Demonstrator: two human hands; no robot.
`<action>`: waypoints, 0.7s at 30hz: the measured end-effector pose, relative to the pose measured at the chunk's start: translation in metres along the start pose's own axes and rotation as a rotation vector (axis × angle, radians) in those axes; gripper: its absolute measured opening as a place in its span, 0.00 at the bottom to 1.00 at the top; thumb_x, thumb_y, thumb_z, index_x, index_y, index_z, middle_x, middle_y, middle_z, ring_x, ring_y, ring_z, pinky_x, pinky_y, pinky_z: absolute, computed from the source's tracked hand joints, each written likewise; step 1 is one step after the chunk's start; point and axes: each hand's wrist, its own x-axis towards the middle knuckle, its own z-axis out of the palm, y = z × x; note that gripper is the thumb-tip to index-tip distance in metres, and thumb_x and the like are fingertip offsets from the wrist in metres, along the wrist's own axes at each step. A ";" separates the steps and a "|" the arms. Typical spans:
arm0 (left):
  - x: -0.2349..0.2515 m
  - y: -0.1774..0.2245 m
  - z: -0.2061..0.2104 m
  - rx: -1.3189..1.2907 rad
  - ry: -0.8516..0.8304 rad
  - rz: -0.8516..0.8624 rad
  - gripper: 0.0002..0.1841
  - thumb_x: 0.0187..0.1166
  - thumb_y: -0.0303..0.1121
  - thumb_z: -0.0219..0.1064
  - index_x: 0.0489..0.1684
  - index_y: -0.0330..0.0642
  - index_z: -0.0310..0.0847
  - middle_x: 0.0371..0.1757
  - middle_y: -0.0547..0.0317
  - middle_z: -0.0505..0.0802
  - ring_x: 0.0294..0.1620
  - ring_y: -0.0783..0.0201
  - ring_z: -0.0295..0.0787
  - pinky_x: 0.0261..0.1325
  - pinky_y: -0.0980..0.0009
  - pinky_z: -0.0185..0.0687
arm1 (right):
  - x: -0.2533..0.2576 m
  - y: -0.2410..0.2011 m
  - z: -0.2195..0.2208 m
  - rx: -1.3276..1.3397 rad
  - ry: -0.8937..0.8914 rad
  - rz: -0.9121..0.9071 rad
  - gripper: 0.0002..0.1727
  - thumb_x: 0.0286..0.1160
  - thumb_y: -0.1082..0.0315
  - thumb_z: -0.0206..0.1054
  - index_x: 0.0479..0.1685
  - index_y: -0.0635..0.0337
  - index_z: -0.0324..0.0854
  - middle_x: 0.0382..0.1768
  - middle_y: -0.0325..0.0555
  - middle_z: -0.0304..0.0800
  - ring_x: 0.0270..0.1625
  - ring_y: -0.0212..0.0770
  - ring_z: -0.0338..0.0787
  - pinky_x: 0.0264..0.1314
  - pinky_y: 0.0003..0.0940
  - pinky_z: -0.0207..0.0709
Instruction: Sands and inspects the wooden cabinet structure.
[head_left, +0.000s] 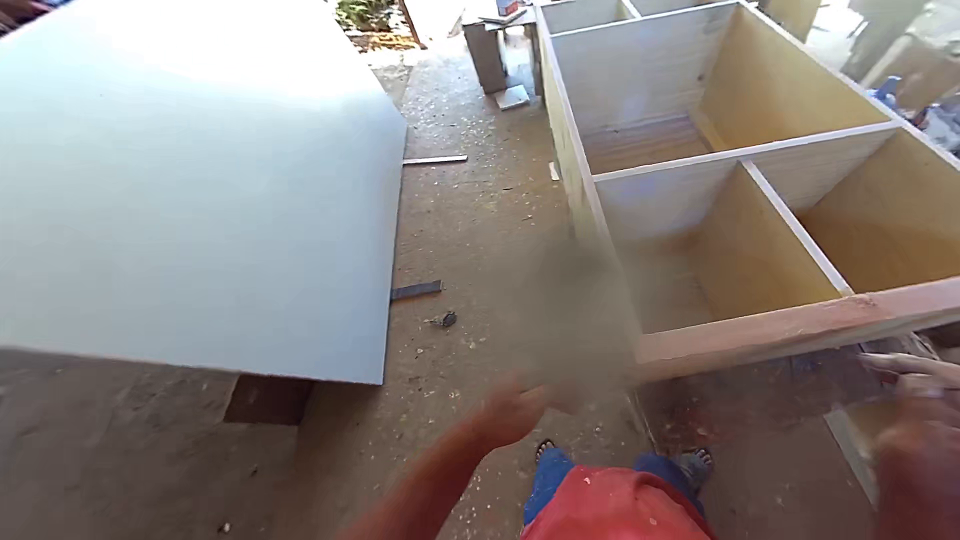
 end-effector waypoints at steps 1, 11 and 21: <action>0.010 0.006 -0.001 -0.094 -0.059 0.016 0.11 0.89 0.29 0.58 0.62 0.40 0.81 0.51 0.58 0.95 0.50 0.62 0.96 0.54 0.59 0.95 | -0.001 -0.037 0.029 0.019 -0.075 -0.077 0.17 0.89 0.51 0.55 0.59 0.45 0.87 0.57 0.29 0.91 0.61 0.32 0.89 0.64 0.34 0.85; 0.122 0.074 0.039 -0.032 -0.685 0.094 0.21 0.86 0.26 0.59 0.77 0.33 0.67 0.60 0.59 0.90 0.60 0.71 0.89 0.67 0.69 0.86 | -0.004 -0.176 0.127 -0.826 -0.510 -0.199 0.39 0.74 0.44 0.64 0.88 0.45 0.66 0.88 0.50 0.67 0.91 0.57 0.61 0.90 0.71 0.47; 0.244 0.079 -0.009 0.505 -0.576 0.321 0.30 0.85 0.43 0.61 0.88 0.55 0.62 0.66 0.60 0.91 0.59 0.63 0.92 0.62 0.59 0.90 | -0.015 -0.150 0.133 0.654 0.748 0.733 0.20 0.70 0.76 0.58 0.64 0.58 0.72 0.46 0.44 0.94 0.47 0.40 0.96 0.52 0.44 0.92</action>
